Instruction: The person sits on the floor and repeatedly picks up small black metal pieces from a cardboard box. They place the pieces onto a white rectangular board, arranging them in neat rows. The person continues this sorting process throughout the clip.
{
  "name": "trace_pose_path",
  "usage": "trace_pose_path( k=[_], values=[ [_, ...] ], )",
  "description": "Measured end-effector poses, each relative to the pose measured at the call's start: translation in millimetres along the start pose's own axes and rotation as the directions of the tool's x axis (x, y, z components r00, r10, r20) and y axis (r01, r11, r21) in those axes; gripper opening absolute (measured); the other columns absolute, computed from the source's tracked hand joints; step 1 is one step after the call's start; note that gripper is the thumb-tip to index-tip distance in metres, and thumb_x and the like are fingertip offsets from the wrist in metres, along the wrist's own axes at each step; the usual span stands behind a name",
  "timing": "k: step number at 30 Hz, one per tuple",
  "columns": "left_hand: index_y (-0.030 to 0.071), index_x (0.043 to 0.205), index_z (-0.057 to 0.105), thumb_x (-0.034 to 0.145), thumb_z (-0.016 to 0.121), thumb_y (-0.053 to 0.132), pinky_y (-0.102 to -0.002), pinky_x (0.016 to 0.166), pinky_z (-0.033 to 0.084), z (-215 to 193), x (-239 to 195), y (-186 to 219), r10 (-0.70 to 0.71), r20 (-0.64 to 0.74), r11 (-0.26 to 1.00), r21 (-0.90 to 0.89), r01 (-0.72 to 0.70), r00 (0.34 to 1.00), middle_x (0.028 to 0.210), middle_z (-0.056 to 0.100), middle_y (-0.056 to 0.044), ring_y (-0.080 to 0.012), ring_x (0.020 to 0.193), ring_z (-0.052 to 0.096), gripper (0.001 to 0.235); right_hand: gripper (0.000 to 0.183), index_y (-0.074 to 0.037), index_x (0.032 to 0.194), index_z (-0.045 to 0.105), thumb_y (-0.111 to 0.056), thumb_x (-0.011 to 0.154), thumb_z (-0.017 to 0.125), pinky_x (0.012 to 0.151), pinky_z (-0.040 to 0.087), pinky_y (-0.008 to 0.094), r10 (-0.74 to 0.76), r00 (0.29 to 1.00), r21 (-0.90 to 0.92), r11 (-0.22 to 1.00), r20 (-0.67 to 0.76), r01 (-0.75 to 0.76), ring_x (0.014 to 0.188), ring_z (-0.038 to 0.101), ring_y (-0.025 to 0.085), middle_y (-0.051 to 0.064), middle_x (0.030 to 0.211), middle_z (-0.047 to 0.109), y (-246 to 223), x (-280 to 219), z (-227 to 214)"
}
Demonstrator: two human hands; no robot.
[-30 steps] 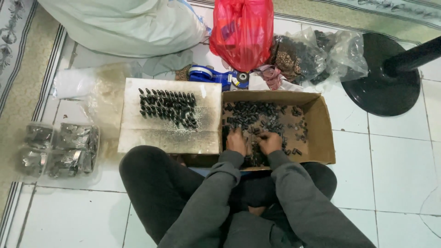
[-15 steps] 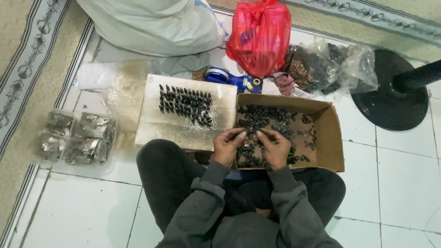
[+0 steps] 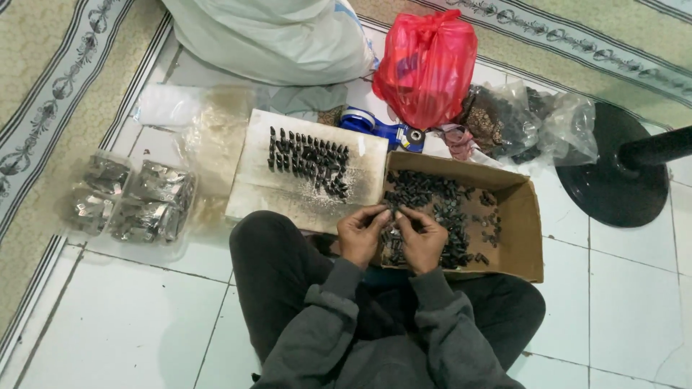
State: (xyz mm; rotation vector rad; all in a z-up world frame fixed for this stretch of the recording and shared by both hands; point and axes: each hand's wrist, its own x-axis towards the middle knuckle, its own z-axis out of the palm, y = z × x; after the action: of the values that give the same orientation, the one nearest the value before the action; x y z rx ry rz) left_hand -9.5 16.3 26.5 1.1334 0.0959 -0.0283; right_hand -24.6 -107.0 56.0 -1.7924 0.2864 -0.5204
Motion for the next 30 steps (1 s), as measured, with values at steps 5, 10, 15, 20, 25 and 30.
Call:
trace_pose_path(
  k=[5,10,15,20,25,30],
  values=[
    [-0.006,0.118,0.078,0.102,0.082,0.009,-0.049,0.081,0.071,-7,-3,-2,-0.018,0.009,1.0,0.011,0.018,1.0,0.102,0.079,-0.029,-0.0341,0.1,0.079,0.023,0.011,0.002,0.105,0.082,-0.001,0.095,0.079,0.064,0.061,0.048,0.069,0.976,-0.044,0.997,0.206,-0.062,0.083,0.077,0.033,0.025,0.085,0.077,4,12,-16],
    [-0.011,0.117,0.076,0.104,0.079,0.008,-0.057,0.081,0.071,-16,2,-2,-0.033,0.096,0.999,0.038,0.03,0.995,0.102,0.076,-0.035,-0.0459,0.102,0.077,0.023,0.01,0.004,0.104,0.08,-0.001,0.095,0.078,0.062,0.061,0.052,0.092,0.91,-0.087,0.994,0.405,-0.061,0.083,0.077,0.036,0.026,0.086,0.076,19,30,-29],
    [-0.007,0.116,0.079,0.102,0.081,0.009,-0.056,0.08,0.069,-19,5,0,-0.07,0.153,0.987,0.151,0.047,0.986,0.1,0.078,-0.03,-0.0421,0.098,0.079,0.021,0.009,0.007,0.1,0.076,0.006,0.092,0.077,0.062,0.062,0.054,0.127,0.84,-0.062,0.992,0.527,-0.111,0.093,0.076,0.043,0.032,0.092,0.075,33,37,-33],
    [-0.009,0.119,0.076,0.106,0.077,0.011,-0.055,0.082,0.069,-18,8,-3,-0.097,0.18,0.991,0.108,0.078,0.979,0.104,0.077,-0.031,-0.0366,0.096,0.079,0.023,0.008,0.008,0.101,0.076,0.006,0.093,0.075,0.064,0.061,0.053,0.131,0.84,0.0,0.988,0.527,-0.154,0.095,0.075,0.041,0.031,0.095,0.076,42,40,-34],
    [-0.009,0.122,0.075,0.107,0.077,0.013,-0.051,0.084,0.069,-14,14,-6,-0.138,0.127,0.99,0.014,0.137,0.982,0.105,0.077,-0.03,-0.0312,0.098,0.079,0.027,0.013,0.009,0.107,0.076,0.001,0.096,0.076,0.061,0.058,0.047,0.149,0.858,0.119,0.964,0.491,-0.236,0.095,0.075,0.037,0.03,0.097,0.076,41,38,-27],
    [-0.013,0.119,0.074,0.101,0.083,0.009,-0.04,0.083,0.07,-9,13,-9,-0.171,0.067,0.969,-0.172,0.18,0.983,0.104,0.077,-0.031,-0.0291,0.097,0.079,0.03,0.025,0.01,0.118,0.075,0.003,0.095,0.078,0.077,0.069,0.046,0.214,0.887,0.231,0.916,0.408,-0.327,0.089,0.076,0.03,0.027,0.094,0.077,34,29,-20]
  ],
)
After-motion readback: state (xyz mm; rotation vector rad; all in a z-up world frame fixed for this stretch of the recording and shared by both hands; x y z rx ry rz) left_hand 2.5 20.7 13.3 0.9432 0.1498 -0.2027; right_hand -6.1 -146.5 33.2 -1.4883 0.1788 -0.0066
